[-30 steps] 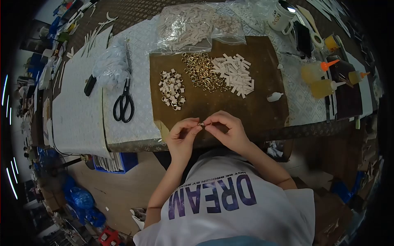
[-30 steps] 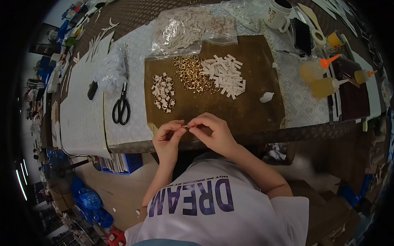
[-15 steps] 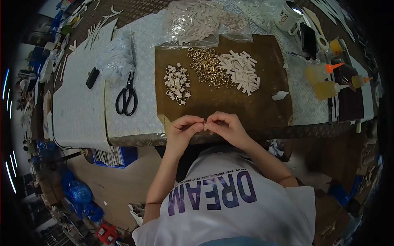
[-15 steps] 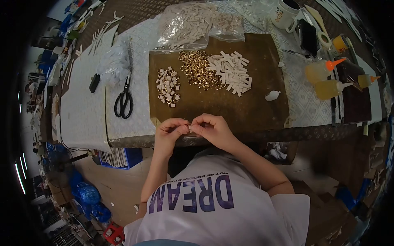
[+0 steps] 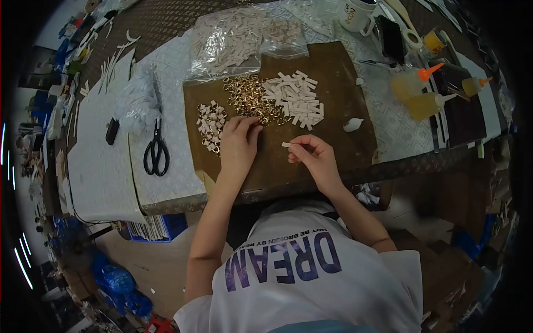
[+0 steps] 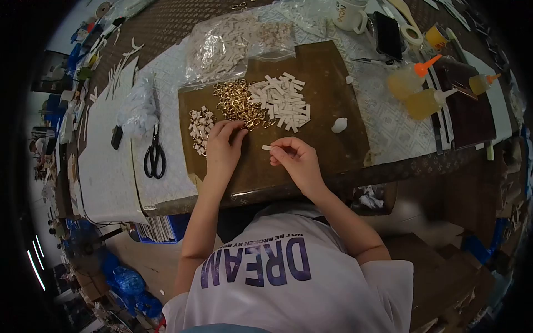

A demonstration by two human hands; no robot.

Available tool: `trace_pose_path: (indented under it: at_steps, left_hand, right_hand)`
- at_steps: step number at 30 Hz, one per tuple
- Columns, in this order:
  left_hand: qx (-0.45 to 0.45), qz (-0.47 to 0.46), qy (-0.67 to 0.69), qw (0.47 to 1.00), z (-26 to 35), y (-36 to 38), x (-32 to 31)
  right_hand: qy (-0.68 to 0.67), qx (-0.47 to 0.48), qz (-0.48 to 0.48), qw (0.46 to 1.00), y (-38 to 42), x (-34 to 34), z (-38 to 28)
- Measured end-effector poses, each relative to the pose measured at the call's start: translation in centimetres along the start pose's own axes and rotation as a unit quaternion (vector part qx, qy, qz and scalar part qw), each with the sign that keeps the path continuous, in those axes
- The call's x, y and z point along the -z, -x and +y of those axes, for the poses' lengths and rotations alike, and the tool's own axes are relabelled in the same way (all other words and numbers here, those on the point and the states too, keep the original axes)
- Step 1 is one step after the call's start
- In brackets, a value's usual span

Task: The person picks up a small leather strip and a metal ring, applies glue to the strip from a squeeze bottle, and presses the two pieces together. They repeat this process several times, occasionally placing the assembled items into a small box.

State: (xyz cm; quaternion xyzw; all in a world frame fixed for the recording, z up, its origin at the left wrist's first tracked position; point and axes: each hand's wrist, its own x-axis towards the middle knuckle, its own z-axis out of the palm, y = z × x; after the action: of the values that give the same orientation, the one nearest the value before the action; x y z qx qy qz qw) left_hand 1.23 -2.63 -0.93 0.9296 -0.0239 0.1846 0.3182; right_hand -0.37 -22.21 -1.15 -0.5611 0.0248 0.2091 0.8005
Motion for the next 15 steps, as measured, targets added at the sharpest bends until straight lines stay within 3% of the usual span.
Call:
trace_pose_path:
  at_steps: [8, 10, 12, 15]
  left_hand:
    - [0.067, -0.039, 0.027, 0.997, -0.1, -1.0, 0.2]
    - [0.197, -0.050, 0.265, 0.943, 0.3, -0.4, 0.4]
    - [0.285, -0.071, 0.464, 0.836, 1.5, 0.6, 1.2]
    - [0.366, -0.091, 0.545, 0.749, 2.7, 2.0, 2.3]
  right_hand:
    - [0.005, -0.002, 0.012, 1.000, 0.4, 1.1, -0.5]
    - [0.004, -0.001, 0.004, 1.000, 0.3, 0.9, -0.6]
    - [0.004, -0.002, 0.002, 1.000, 0.4, 0.4, -0.9]
    - [0.002, -0.004, -0.001, 1.000, 0.3, -0.5, -0.9]
